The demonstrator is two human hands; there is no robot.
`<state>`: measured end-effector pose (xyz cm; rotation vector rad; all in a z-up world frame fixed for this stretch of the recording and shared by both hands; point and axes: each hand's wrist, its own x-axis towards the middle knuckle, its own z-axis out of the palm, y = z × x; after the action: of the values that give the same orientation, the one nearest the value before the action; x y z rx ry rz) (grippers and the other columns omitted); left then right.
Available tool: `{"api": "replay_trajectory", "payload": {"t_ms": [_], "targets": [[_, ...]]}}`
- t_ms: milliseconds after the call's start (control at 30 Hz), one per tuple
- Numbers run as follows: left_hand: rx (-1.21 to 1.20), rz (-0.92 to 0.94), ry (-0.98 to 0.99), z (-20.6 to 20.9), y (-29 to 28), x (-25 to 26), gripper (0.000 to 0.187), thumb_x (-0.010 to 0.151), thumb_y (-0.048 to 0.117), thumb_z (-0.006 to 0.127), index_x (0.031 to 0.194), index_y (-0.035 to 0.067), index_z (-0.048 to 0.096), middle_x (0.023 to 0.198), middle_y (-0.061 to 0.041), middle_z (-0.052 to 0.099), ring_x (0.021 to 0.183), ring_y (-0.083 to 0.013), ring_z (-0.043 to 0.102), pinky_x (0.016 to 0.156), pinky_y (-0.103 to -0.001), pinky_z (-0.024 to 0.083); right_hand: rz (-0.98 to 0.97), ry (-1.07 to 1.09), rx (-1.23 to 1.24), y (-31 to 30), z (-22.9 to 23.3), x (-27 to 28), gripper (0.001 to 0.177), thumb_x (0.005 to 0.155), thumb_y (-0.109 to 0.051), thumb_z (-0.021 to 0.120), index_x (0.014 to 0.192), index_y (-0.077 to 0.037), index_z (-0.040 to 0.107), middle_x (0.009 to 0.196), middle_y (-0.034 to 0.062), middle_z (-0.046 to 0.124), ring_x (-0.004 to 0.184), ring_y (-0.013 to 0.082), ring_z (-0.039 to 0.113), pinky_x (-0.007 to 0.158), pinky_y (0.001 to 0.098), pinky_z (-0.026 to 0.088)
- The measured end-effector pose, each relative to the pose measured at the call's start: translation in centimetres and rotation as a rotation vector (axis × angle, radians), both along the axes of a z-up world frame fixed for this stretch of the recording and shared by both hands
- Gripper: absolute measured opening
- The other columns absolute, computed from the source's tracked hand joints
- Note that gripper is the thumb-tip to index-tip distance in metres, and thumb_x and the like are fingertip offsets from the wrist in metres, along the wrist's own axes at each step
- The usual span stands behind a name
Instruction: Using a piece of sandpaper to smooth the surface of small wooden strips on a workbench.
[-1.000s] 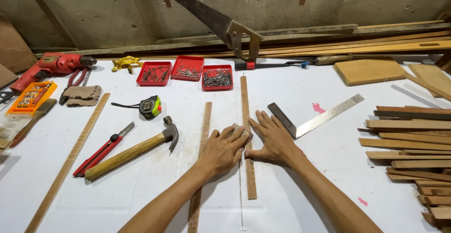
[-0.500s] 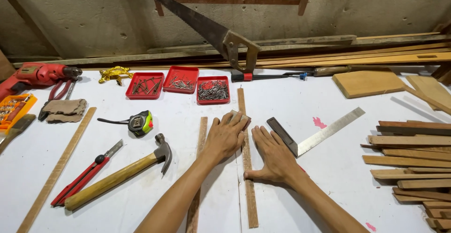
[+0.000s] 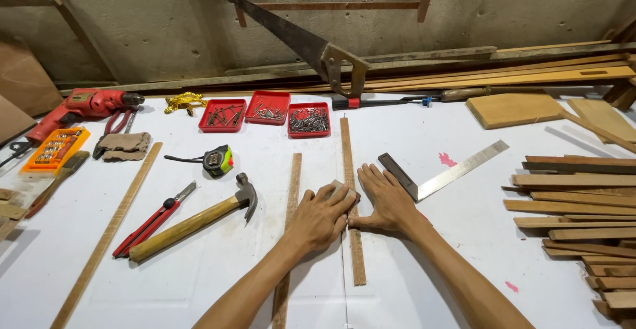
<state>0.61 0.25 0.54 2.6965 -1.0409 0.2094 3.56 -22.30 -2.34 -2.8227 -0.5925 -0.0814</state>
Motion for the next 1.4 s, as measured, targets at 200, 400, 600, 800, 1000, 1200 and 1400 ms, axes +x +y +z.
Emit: {"api": "replay_trajectory", "payload": {"t_ms": [200, 400, 600, 800, 1000, 1200, 1400], "targets": [[0.076, -0.013, 0.036, -0.2, 0.3, -1.0, 0.052, 0.097, 0.033, 0.049, 0.147, 0.018, 0.048, 0.155, -0.009, 0.047, 0.136, -0.0273, 0.044, 0.095, -0.048, 0.041, -0.011, 0.022, -0.02, 0.1, 0.2, -0.3, 0.126, 0.063, -0.085, 0.068, 0.151, -0.001, 0.036, 0.163, 0.0197, 0.026, 0.153, 0.0303, 0.019, 0.125, 0.0427, 0.016], [0.087, 0.02, -0.019, -1.1, -0.4, 1.7, 0.051, 0.097, 0.032, 0.049, 0.146, 0.018, 0.05, 0.154, -0.008, 0.047, 0.138, -0.0264, 0.044, 0.096, -0.051, 0.042, -0.005, 0.016, -0.035, 0.4, 0.9, -0.5, 0.13, 0.063, -0.087, 0.068, 0.15, 0.004, 0.035, 0.161, 0.0224, 0.027, 0.152, 0.0318, 0.021, 0.124, 0.0441, 0.017], [0.029, 0.076, 0.023, -1.2, -1.3, 6.9, 0.054, 0.092, 0.028, 0.05, 0.145, 0.018, 0.051, 0.155, -0.006, 0.047, 0.139, -0.0258, 0.043, 0.095, -0.049, 0.042, 0.016, -0.006, -0.023, 0.7, 2.0, -0.6, 0.138, 0.06, -0.089, 0.069, 0.149, 0.01, 0.029, 0.157, 0.0256, 0.03, 0.15, 0.0339, 0.022, 0.122, 0.0452, 0.018], [-0.006, 0.093, 0.017, -1.6, -1.7, 9.7, 0.055, 0.092, 0.027, 0.05, 0.147, 0.019, 0.05, 0.155, -0.006, 0.047, 0.14, -0.026, 0.042, 0.095, -0.048, 0.041, 0.015, 0.014, 0.007, 0.8, 2.6, -0.6, 0.139, 0.059, -0.088, 0.07, 0.146, 0.012, 0.03, 0.156, 0.0274, 0.032, 0.149, 0.0351, 0.023, 0.121, 0.0459, 0.018], [-0.033, 0.085, -0.014, -1.3, -1.8, 8.8, 0.054, 0.092, 0.026, 0.051, 0.146, 0.017, 0.051, 0.154, -0.007, 0.048, 0.138, -0.0269, 0.043, 0.094, -0.048, 0.041, 0.035, -0.021, -0.011, 0.5, 2.0, -0.5, 0.138, 0.062, -0.089, 0.068, 0.147, 0.013, 0.032, 0.157, 0.0279, 0.033, 0.15, 0.0359, 0.024, 0.123, 0.0463, 0.019], [0.001, 0.034, -0.027, 0.0, -0.8, 3.4, 0.05, 0.091, 0.027, 0.053, 0.14, 0.015, 0.053, 0.153, -0.009, 0.049, 0.137, -0.028, 0.044, 0.093, -0.048, 0.04, 0.039, -0.046, 0.012, 0.2, 0.9, -0.5, 0.128, 0.062, -0.089, 0.066, 0.156, -0.007, 0.035, 0.159, 0.0231, 0.032, 0.15, 0.0346, 0.024, 0.123, 0.0472, 0.019], [0.013, -0.013, 0.043, -0.5, 0.5, -1.2, 0.05, 0.094, 0.03, 0.052, 0.143, 0.017, 0.052, 0.152, -0.009, 0.05, 0.136, -0.0281, 0.045, 0.093, -0.048, 0.041, 0.021, -0.05, -0.021, 0.3, 0.1, -0.3, 0.122, 0.06, -0.09, 0.066, 0.152, -0.014, 0.042, 0.161, 0.0213, 0.029, 0.151, 0.0332, 0.023, 0.124, 0.0464, 0.018]]}}
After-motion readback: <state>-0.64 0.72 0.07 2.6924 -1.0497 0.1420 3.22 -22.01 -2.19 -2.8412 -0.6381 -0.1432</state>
